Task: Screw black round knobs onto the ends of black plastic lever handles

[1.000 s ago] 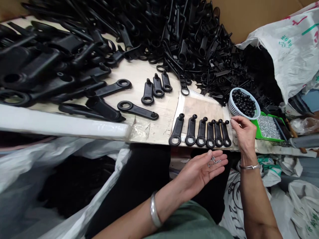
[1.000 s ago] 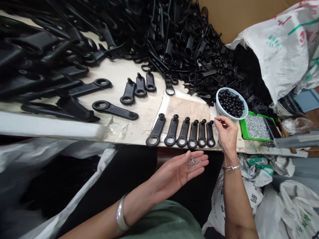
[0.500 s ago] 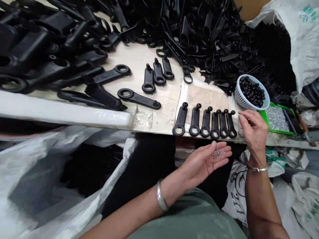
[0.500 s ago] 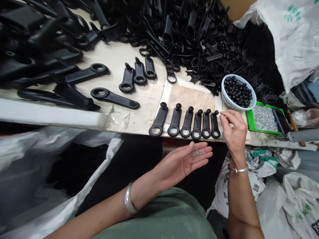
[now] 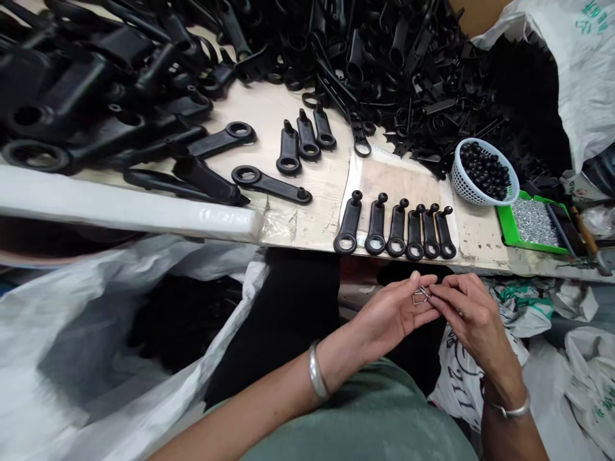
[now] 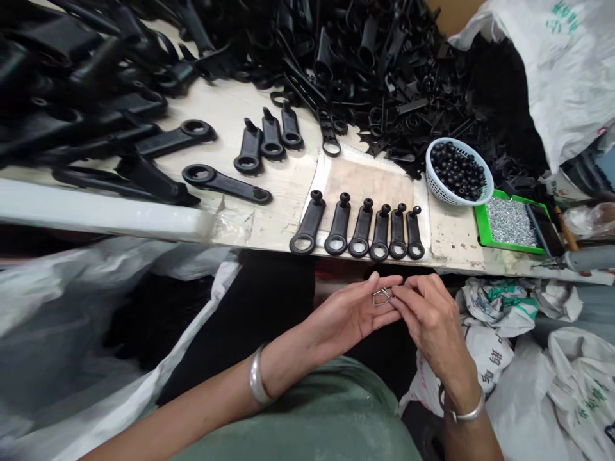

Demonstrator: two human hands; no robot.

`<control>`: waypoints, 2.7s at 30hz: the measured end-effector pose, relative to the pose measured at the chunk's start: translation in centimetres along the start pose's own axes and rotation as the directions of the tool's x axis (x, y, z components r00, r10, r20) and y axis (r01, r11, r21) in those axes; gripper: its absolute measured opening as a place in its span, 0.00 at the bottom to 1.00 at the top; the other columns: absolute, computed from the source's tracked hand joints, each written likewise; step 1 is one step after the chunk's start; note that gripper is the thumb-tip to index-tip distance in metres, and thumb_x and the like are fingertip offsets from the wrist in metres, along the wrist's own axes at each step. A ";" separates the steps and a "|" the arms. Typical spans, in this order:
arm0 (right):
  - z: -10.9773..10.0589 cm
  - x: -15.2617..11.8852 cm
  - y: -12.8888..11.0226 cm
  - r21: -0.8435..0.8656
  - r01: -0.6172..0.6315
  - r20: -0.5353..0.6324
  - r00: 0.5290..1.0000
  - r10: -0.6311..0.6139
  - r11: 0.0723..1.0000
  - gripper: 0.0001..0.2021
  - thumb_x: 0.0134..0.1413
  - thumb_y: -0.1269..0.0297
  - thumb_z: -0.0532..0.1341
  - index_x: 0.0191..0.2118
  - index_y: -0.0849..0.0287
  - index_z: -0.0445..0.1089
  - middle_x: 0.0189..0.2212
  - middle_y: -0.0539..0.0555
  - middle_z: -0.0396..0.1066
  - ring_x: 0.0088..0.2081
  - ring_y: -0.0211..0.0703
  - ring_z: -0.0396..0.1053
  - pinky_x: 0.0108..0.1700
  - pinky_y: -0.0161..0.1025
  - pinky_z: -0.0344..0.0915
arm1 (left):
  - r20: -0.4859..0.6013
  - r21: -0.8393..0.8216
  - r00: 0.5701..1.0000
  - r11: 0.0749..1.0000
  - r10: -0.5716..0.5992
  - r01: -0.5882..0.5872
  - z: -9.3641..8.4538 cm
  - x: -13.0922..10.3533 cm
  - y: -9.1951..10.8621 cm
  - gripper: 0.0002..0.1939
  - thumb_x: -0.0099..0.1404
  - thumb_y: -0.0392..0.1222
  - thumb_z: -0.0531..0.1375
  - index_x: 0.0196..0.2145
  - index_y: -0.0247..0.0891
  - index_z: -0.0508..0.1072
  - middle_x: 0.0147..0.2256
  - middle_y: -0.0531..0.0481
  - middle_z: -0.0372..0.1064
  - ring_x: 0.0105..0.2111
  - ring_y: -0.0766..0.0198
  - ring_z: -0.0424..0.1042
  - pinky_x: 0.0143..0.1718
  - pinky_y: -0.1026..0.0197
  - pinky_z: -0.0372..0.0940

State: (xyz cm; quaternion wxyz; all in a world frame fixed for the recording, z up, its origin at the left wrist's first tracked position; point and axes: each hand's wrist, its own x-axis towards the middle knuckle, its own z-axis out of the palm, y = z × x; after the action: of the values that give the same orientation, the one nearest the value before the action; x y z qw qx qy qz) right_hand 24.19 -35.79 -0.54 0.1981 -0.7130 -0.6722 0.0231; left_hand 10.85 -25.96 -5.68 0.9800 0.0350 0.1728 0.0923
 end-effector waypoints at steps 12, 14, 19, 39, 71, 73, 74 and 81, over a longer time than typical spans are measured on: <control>0.2 0.4 -0.6 -0.049 0.130 -0.027 0.991 -0.131 0.990 0.10 0.58 0.78 0.61 0.43 0.59 0.71 0.36 0.56 0.71 0.38 0.43 0.65 0.39 0.43 0.67 | -0.028 0.034 0.999 0.999 0.019 -0.018 0.8 -0.3 0.5 0.18 0.76 0.42 0.51 0.46 0.30 0.77 0.46 0.39 0.76 0.44 0.63 0.75 0.53 0.57 0.64; 0.2 0.5 -0.6 -0.017 0.122 -0.027 0.992 -0.122 0.992 0.10 0.58 0.78 0.61 0.43 0.60 0.71 0.37 0.56 0.72 0.40 0.43 0.66 0.41 0.43 0.67 | -0.024 0.026 0.999 0.999 0.021 -0.020 0.8 -0.3 0.6 0.18 0.76 0.42 0.50 0.46 0.30 0.78 0.45 0.39 0.76 0.44 0.63 0.75 0.53 0.57 0.64; -0.2 0.9 -0.8 0.136 0.006 -0.027 1.000 -0.003 0.991 0.07 0.61 0.76 0.59 0.41 0.58 0.69 0.37 0.54 0.71 0.42 0.41 0.69 0.44 0.40 0.67 | -0.001 0.000 1.000 1.000 0.027 -0.027 1.0 -0.4 1.0 0.18 0.76 0.42 0.50 0.45 0.30 0.78 0.44 0.40 0.77 0.44 0.61 0.76 0.57 0.55 0.63; -0.8 11.7 4.4 -0.336 0.023 -0.186 0.979 -0.090 0.942 0.08 0.64 0.67 0.56 0.35 0.58 0.71 0.33 0.56 0.73 0.39 0.48 0.68 0.42 0.44 0.63 | -0.029 0.031 1.000 0.999 0.007 -0.006 1.1 -0.8 1.9 0.17 0.74 0.43 0.53 0.47 0.28 0.76 0.50 0.34 0.75 0.50 0.52 0.75 0.59 0.48 0.63; -0.9 2.4 -0.2 -0.116 0.099 -0.023 0.994 -0.103 0.988 0.09 0.61 0.71 0.60 0.46 0.57 0.73 0.35 0.56 0.73 0.38 0.44 0.67 0.40 0.43 0.68 | 0.005 -0.099 0.997 0.992 0.073 -0.072 1.3 -0.8 1.7 0.21 0.76 0.47 0.48 0.50 0.29 0.75 0.54 0.37 0.71 0.61 0.53 0.65 0.64 0.50 0.56; -0.4 2.0 -0.5 -0.170 0.088 -0.047 0.994 -0.097 0.982 0.09 0.61 0.72 0.60 0.45 0.59 0.73 0.33 0.56 0.73 0.36 0.45 0.66 0.39 0.43 0.67 | 0.011 -0.113 0.997 0.990 0.081 -0.079 1.2 -0.8 1.5 0.21 0.76 0.47 0.48 0.49 0.30 0.75 0.54 0.38 0.71 0.61 0.53 0.64 0.65 0.51 0.55; -0.2 1.9 -0.6 -0.172 0.079 -0.052 0.995 -0.089 0.982 0.08 0.61 0.72 0.59 0.45 0.59 0.73 0.33 0.56 0.72 0.36 0.44 0.66 0.39 0.43 0.67 | 0.016 -0.114 0.996 0.990 0.083 -0.081 1.2 -0.8 1.5 0.21 0.76 0.47 0.49 0.49 0.30 0.75 0.55 0.38 0.71 0.61 0.53 0.64 0.65 0.52 0.54; -0.6 2.1 -0.6 -0.006 -0.016 -0.018 1.000 0.016 1.000 0.04 0.62 0.71 0.60 0.39 0.57 0.71 0.32 0.52 0.73 0.37 0.42 0.68 0.41 0.42 0.67 | 0.040 -0.106 0.995 0.991 0.086 -0.082 1.1 -0.8 1.6 0.21 0.75 0.48 0.51 0.50 0.29 0.74 0.57 0.36 0.68 0.63 0.52 0.61 0.66 0.51 0.52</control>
State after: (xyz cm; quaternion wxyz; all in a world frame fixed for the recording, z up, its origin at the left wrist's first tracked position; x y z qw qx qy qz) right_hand 24.02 -33.88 0.73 0.2017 -0.7191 -0.6648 0.0164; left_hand 10.16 -24.61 -4.23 0.9794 -0.0071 0.1441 0.1416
